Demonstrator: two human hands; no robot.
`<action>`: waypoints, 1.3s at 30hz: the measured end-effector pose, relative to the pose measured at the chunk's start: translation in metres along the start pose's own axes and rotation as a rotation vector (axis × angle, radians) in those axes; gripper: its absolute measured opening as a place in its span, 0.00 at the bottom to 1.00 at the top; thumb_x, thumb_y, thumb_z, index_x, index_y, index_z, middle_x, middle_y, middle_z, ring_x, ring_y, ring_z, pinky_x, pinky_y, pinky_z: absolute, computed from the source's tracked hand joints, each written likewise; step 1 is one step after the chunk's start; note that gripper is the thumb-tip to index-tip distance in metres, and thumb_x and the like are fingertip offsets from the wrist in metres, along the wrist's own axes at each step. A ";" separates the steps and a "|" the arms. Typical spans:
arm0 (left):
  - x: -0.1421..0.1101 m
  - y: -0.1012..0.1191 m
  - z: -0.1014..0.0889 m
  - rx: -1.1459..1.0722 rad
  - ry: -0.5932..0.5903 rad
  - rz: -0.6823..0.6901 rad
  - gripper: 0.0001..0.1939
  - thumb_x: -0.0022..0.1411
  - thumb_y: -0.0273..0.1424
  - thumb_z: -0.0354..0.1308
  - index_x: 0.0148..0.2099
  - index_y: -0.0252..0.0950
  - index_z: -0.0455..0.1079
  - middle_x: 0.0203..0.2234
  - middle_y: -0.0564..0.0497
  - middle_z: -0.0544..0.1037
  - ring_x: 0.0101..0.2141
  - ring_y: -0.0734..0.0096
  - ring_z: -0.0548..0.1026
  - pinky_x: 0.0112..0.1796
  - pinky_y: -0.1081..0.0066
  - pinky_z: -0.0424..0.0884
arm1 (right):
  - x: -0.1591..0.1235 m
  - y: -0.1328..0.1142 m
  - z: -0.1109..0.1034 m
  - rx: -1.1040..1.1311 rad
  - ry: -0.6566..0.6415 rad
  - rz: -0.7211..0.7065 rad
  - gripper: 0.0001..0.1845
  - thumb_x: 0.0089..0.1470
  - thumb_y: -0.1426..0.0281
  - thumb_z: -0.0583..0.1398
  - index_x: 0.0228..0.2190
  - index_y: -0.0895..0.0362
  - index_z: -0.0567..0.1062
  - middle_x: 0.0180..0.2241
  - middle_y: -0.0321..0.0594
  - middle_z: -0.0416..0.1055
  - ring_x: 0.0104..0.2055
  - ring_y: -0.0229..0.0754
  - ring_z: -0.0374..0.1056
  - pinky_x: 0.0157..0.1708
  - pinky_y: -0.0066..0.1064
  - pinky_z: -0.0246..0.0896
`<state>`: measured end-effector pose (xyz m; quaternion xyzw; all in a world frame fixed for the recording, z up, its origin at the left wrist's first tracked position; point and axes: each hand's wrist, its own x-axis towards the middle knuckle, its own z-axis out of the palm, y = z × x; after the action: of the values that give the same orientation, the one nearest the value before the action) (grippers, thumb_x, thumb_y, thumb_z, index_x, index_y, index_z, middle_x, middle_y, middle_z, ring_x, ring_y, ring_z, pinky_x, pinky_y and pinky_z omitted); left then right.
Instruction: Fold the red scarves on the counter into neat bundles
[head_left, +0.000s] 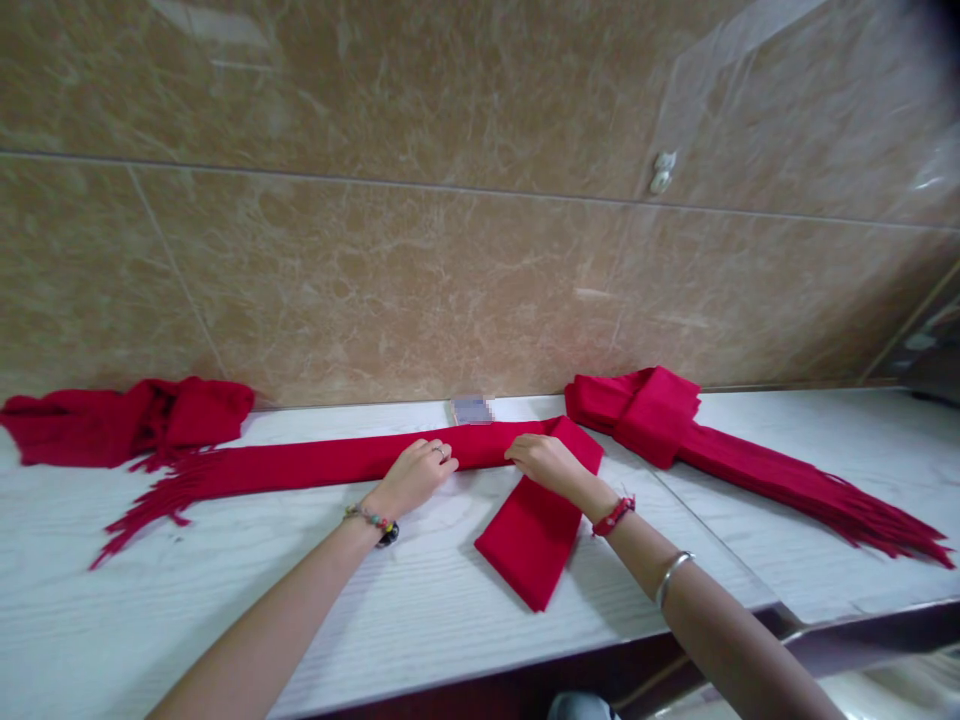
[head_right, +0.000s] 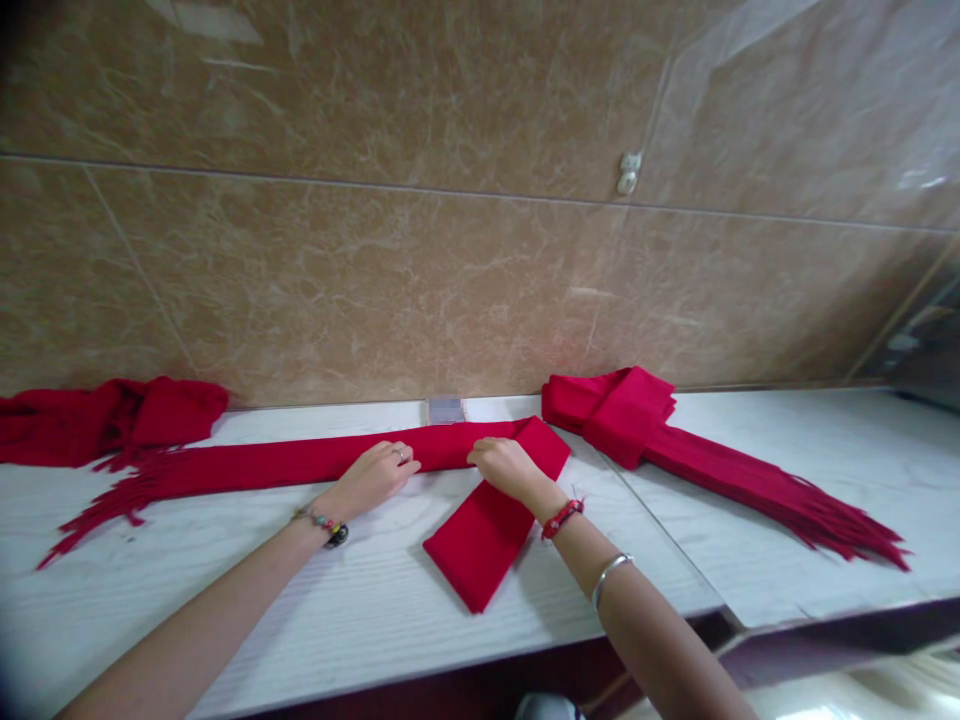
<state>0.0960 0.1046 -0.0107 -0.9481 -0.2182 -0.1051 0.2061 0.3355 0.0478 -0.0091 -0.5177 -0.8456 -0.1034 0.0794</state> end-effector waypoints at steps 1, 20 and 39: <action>0.000 0.000 0.001 -0.022 -0.008 0.004 0.05 0.59 0.22 0.52 0.37 0.34 0.67 0.34 0.48 0.71 0.38 0.65 0.68 0.39 0.67 0.64 | 0.000 0.000 0.001 0.001 -0.023 -0.022 0.13 0.55 0.78 0.51 0.35 0.61 0.74 0.36 0.45 0.72 0.41 0.41 0.66 0.41 0.29 0.60; -0.087 -0.060 -0.009 -0.485 -0.390 -0.375 0.22 0.66 0.42 0.34 0.62 0.53 0.46 0.61 0.55 0.50 0.60 0.62 0.46 0.55 0.48 0.38 | 0.012 -0.017 0.020 0.176 0.069 -0.036 0.26 0.59 0.65 0.47 0.57 0.59 0.56 0.61 0.50 0.46 0.62 0.50 0.39 0.57 0.48 0.44; -0.213 -0.175 0.000 -0.264 -0.489 -0.747 0.36 0.58 0.51 0.41 0.64 0.40 0.45 0.62 0.44 0.46 0.60 0.53 0.43 0.55 0.52 0.41 | 0.151 -0.153 0.046 0.127 -0.075 -0.357 0.26 0.60 0.59 0.41 0.59 0.51 0.50 0.61 0.49 0.44 0.61 0.56 0.41 0.52 0.56 0.45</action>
<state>-0.1723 0.1694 -0.0122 -0.8197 -0.5715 0.0278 -0.0258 0.1297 0.1221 -0.0316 -0.3570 -0.9311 -0.0432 0.0606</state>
